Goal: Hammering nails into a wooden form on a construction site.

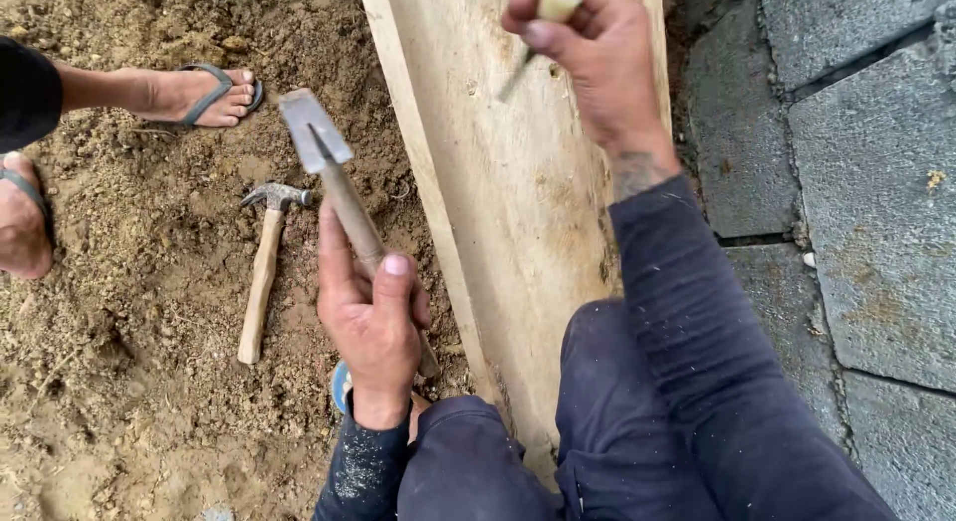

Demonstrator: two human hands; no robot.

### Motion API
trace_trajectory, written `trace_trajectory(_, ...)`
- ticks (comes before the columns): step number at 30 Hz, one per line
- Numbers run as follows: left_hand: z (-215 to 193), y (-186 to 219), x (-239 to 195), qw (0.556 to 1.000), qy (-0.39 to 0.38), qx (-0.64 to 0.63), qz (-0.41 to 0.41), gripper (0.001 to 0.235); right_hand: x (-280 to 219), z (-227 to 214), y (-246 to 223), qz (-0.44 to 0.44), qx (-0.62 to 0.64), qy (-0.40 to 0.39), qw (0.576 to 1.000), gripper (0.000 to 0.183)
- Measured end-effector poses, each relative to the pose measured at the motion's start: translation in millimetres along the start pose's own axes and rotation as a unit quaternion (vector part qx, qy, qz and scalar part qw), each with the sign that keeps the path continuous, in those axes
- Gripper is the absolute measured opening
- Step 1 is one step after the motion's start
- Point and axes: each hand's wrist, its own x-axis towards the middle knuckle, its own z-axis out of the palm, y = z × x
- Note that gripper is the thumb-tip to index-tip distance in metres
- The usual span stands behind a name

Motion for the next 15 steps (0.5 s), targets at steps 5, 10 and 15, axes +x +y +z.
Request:
trace_trajectory(5, -2, -8, -8, 0.999, -0.02, 0.039, 0.002, 0.07, 22, 19, 55, 0.015, -0.018, 0.026, 0.999, 0.018)
trace_trajectory(10, 0, -9, -7, 0.999, -0.022, 0.027, -0.025, 0.07, 16, 17, 72, 0.026, -0.047, 0.021, 0.998, 0.012)
trace_trajectory(15, 6, -8, -3, 0.999, -0.01, 0.043, -0.021, 0.071, 19, 3, 88, 0.005, -0.079, -0.068, 0.995, 0.008)
